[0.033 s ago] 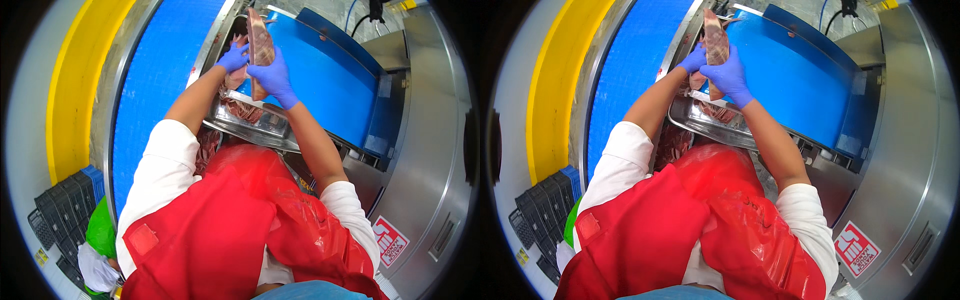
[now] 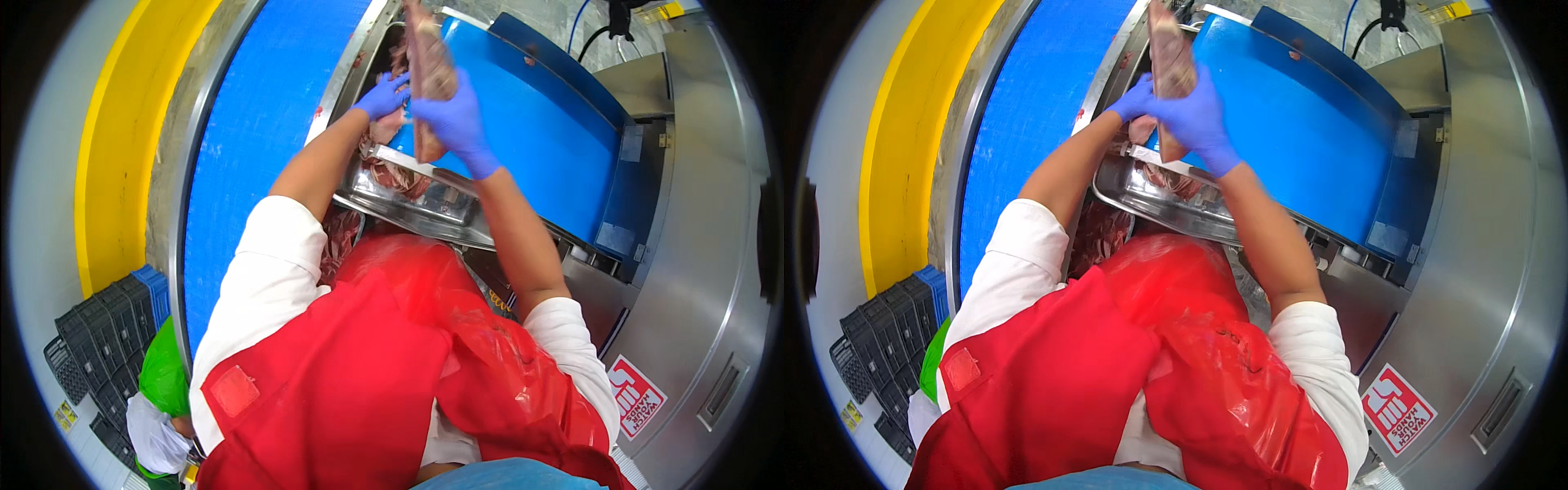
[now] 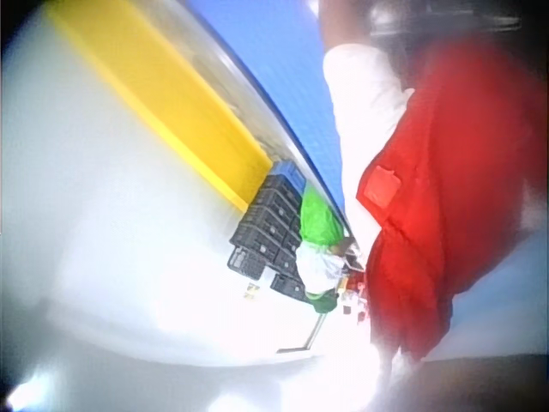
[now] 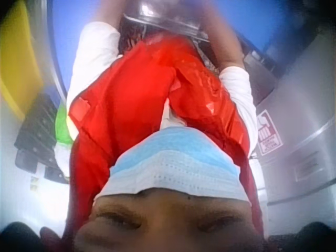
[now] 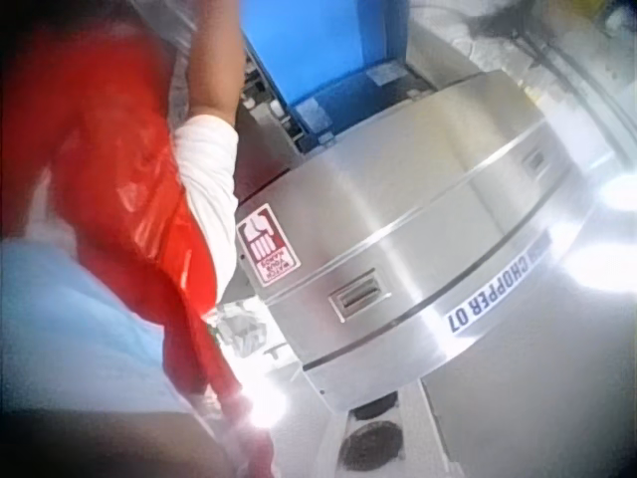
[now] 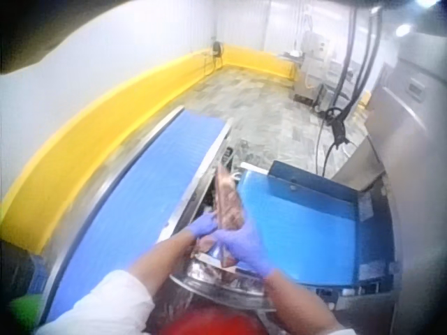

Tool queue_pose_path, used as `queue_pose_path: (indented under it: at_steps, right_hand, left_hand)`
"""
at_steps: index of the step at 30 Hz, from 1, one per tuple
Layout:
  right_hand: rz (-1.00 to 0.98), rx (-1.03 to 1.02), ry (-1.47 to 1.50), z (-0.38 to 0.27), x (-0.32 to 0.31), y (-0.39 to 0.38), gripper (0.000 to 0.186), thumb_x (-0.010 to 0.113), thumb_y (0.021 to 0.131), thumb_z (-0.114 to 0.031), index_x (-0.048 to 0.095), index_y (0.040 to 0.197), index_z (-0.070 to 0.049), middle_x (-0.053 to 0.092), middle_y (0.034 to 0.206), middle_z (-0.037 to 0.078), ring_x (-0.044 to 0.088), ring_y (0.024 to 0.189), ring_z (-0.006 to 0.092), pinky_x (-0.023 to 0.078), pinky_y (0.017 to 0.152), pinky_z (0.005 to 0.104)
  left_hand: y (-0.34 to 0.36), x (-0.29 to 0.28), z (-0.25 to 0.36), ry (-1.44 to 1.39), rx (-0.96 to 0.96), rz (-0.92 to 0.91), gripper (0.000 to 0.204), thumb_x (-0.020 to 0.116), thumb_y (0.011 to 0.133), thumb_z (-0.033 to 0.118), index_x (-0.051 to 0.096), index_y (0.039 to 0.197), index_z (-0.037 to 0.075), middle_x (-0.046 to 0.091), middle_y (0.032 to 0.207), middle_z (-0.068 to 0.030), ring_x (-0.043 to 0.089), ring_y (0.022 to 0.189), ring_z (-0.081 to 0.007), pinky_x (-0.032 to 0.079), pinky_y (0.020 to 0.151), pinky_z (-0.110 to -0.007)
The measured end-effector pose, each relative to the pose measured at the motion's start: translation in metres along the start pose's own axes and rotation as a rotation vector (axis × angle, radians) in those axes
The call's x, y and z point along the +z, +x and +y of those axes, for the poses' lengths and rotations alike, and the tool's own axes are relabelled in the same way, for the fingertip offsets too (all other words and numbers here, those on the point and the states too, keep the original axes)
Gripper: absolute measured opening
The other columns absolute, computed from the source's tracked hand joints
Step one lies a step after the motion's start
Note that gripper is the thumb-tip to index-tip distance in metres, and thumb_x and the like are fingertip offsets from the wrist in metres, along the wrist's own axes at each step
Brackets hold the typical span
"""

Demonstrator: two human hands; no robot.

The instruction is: The person loads large cuts of raw meat into a meat slicer, operates the machine to produce thin slices, and collects the sliced meat on a blue conveyor belt into a metal tray. The person repeats this process with multiple pieces of meat.

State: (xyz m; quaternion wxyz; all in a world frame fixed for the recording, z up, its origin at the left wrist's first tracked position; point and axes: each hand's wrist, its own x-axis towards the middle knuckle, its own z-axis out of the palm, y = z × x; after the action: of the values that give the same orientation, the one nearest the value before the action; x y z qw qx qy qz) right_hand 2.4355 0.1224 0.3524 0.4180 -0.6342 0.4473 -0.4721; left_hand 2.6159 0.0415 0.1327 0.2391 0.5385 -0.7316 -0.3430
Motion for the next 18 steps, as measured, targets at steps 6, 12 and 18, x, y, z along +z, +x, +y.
queue_pose_path:
  at_steps: [6, 12, 18]
  right_hand:
    - [-0.1, 0.096, 0.244, -0.097, -0.114, 0.056, 0.053, 0.07, 0.071, -0.009, 0.049, 0.119, -0.001, 0.061, 0.1, 0.011, 0.063, 0.088, 0.0205, 0.052, 0.078, 0.0318]
    - [-0.064, 0.006, -0.125, -0.11, -0.071, -0.031, 0.072, 0.075, 0.068, -0.012, 0.04, 0.131, -0.005, 0.059, 0.111, 0.015, 0.063, 0.094, 0.0261, 0.052, 0.083, 0.0348]
    - [-0.407, -0.009, -0.572, -0.056, -0.011, -0.093, 0.085, 0.083, 0.059, -0.024, 0.041, 0.13, -0.005, 0.058, 0.113, 0.018, 0.061, 0.101, 0.0321, 0.05, 0.084, 0.0373]
  left_hand:
    - [-0.032, -0.074, 0.052, -0.505, -0.171, 0.135, 0.058, 0.048, 0.093, 0.046, 0.044, 0.135, 0.008, 0.051, 0.13, -0.0069, 0.048, 0.118, -0.0202, 0.041, 0.096, -0.035]
    - [-0.121, -0.116, 0.142, -1.025, -0.092, -0.004, 0.061, 0.055, 0.089, 0.04, 0.039, 0.138, 0.008, 0.049, 0.132, -0.0082, 0.047, 0.12, -0.022, 0.041, 0.098, -0.038]
    - [-0.185, -0.062, 0.179, -1.414, 0.03, -0.077, 0.079, 0.067, 0.083, 0.028, 0.023, 0.144, 0.007, 0.04, 0.138, -0.0087, 0.041, 0.128, -0.0224, 0.041, 0.101, -0.036]
